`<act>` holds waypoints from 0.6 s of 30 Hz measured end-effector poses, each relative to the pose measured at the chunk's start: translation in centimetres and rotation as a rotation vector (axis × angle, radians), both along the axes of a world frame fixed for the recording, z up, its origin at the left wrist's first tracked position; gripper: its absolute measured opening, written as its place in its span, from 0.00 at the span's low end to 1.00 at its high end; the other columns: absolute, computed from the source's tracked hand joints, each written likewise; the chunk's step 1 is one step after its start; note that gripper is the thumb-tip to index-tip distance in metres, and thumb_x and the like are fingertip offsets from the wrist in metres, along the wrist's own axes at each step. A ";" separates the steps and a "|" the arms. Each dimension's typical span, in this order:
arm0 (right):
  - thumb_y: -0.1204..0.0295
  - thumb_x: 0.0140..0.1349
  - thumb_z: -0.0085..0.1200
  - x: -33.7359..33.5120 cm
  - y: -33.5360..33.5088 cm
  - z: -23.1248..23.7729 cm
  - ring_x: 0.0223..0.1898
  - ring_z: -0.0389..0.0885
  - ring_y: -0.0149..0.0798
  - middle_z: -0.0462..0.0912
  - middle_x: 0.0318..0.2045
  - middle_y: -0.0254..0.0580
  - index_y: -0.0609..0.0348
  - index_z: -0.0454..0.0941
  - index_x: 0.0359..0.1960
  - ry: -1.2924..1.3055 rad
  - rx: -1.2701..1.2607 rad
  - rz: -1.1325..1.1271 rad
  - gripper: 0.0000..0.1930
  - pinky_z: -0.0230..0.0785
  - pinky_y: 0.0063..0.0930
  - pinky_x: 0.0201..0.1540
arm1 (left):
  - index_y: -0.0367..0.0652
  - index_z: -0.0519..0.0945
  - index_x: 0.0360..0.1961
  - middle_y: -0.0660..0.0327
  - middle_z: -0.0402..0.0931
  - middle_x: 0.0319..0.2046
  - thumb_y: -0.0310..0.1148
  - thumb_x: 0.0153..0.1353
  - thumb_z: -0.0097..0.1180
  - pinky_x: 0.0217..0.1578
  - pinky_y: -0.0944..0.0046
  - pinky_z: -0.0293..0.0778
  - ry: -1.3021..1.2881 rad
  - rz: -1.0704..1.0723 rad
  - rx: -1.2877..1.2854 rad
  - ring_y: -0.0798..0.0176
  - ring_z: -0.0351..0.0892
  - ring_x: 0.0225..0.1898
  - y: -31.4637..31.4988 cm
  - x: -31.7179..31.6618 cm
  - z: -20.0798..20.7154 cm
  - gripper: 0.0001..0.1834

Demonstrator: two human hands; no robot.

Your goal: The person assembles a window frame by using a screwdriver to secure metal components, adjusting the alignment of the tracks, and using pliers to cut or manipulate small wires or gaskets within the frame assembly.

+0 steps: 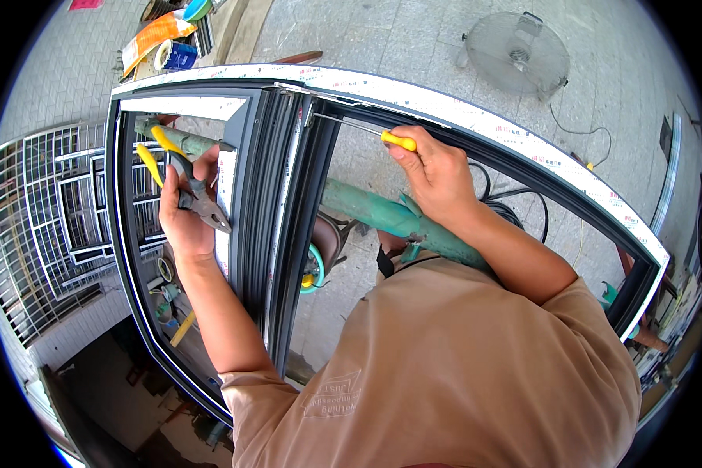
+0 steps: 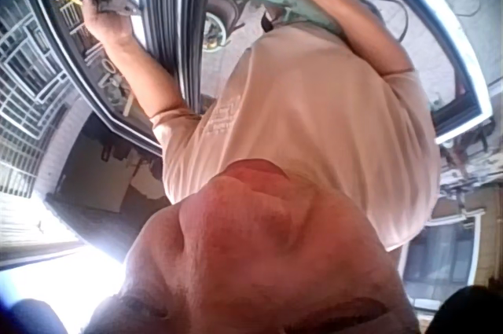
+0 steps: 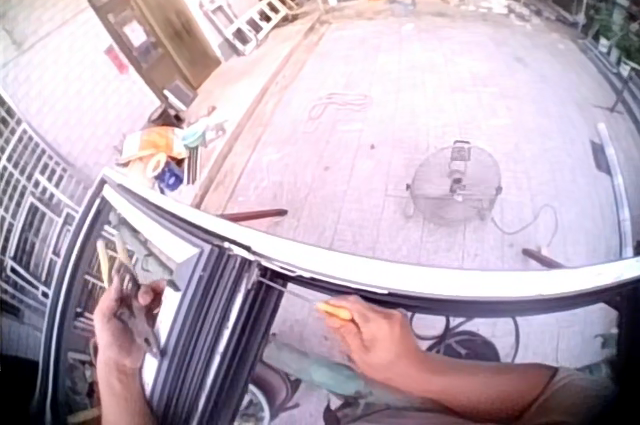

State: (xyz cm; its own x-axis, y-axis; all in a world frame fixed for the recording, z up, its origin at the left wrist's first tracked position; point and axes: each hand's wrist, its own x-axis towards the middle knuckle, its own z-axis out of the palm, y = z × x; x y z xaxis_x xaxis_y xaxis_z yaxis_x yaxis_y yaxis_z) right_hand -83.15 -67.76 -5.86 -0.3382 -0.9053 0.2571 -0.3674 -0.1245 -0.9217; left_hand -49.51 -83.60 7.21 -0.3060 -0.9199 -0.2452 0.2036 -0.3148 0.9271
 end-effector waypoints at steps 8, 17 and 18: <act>0.71 0.76 0.65 -0.6 0.1 -0.4 0.41 0.96 0.48 0.93 0.44 0.49 0.60 0.85 0.57 0.126 -0.110 0.089 0.12 0.87 0.36 0.42 | 0.42 0.79 0.40 0.59 0.81 0.35 0.49 0.83 0.56 0.46 0.63 0.76 -0.127 0.145 0.070 0.61 0.83 0.42 0.3 -1.0 0.4 0.20; 0.59 0.85 0.54 1.1 -0.1 -1.0 0.37 0.95 0.48 0.92 0.38 0.50 0.61 0.82 0.50 -0.307 0.130 0.063 0.16 0.85 0.38 0.41 | 0.44 0.78 0.48 0.61 0.80 0.37 0.46 0.81 0.56 0.54 0.62 0.68 -0.127 0.086 0.007 0.62 0.76 0.45 0.1 -1.0 0.1 0.15; 0.58 0.85 0.53 1.1 -0.2 -0.9 0.37 0.95 0.47 0.92 0.37 0.49 0.62 0.81 0.50 -0.258 0.125 0.072 0.17 0.85 0.38 0.41 | 0.45 0.78 0.46 0.62 0.80 0.37 0.47 0.80 0.57 0.53 0.62 0.68 -0.143 0.079 0.003 0.63 0.76 0.45 0.1 -1.2 0.2 0.16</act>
State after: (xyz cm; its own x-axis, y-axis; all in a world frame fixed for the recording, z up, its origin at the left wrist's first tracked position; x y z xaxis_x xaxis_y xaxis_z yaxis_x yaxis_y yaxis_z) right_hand -82.02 -67.99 -6.80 -0.3121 -0.9484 0.0564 -0.1135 -0.0217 -0.9933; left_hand -50.69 -83.45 7.40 -0.1948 -0.9387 -0.2844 0.0935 -0.3064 0.9473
